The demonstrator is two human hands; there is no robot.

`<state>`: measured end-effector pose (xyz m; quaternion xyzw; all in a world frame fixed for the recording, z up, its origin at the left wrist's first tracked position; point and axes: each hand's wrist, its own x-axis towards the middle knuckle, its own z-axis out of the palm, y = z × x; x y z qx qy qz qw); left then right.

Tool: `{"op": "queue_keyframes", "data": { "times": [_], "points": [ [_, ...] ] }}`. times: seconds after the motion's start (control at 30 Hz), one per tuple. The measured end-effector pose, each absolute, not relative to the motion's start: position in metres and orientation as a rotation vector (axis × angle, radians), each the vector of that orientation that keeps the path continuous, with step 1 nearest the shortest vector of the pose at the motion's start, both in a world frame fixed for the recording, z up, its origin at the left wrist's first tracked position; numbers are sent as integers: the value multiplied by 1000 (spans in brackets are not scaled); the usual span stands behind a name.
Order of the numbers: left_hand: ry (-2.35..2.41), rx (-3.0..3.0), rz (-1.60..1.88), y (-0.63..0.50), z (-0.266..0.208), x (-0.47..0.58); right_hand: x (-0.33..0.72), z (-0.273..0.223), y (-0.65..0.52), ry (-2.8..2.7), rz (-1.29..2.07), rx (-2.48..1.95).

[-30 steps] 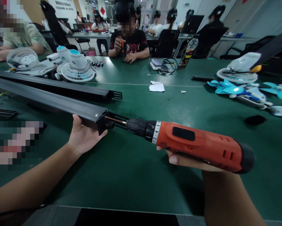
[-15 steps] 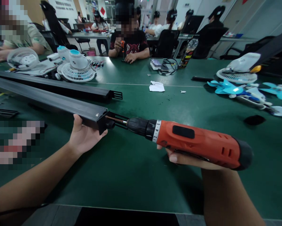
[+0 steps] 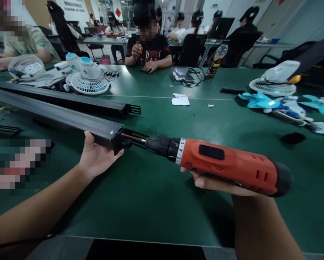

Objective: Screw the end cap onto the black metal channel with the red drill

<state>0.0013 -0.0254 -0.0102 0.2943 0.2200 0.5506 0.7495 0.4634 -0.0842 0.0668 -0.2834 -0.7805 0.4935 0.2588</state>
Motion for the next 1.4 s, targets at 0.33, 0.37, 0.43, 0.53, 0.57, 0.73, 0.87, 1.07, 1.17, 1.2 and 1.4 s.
{"op": "queue_keyframes", "data": {
  "times": [0.33,0.37,0.43,0.53,0.57,0.73,0.87,1.07,1.17,1.2,1.4],
  "points": [
    [506,642,1207,-25,-14,0,461,67,-85,-2130,1260,-710],
    [502,642,1201,-24,-15,-1,463,66,-85,-2136,1263,-717],
    [496,641,1199,-24,-15,-1,465,64,-85,-2146,1273,-721],
    [503,645,1219,-25,-13,1,470,60,-84,-2162,1290,-717],
    [507,647,1226,-26,-12,3,472,59,-84,-2169,1298,-717],
    [512,653,1241,-27,-8,7,474,55,-84,-2133,1348,-731],
    [499,649,1230,-27,-8,6,468,59,-84,-2124,1317,-706],
    [475,654,1199,-27,-10,2,462,68,-83,-2187,1269,-679],
    [486,648,1209,-27,-10,3,462,68,-84,-2186,1282,-708],
    [490,646,1213,-27,-10,3,462,67,-84,-2176,1284,-723],
    [478,653,1211,-26,-11,2,467,62,-88,-2137,1300,-739]
  ]
}}
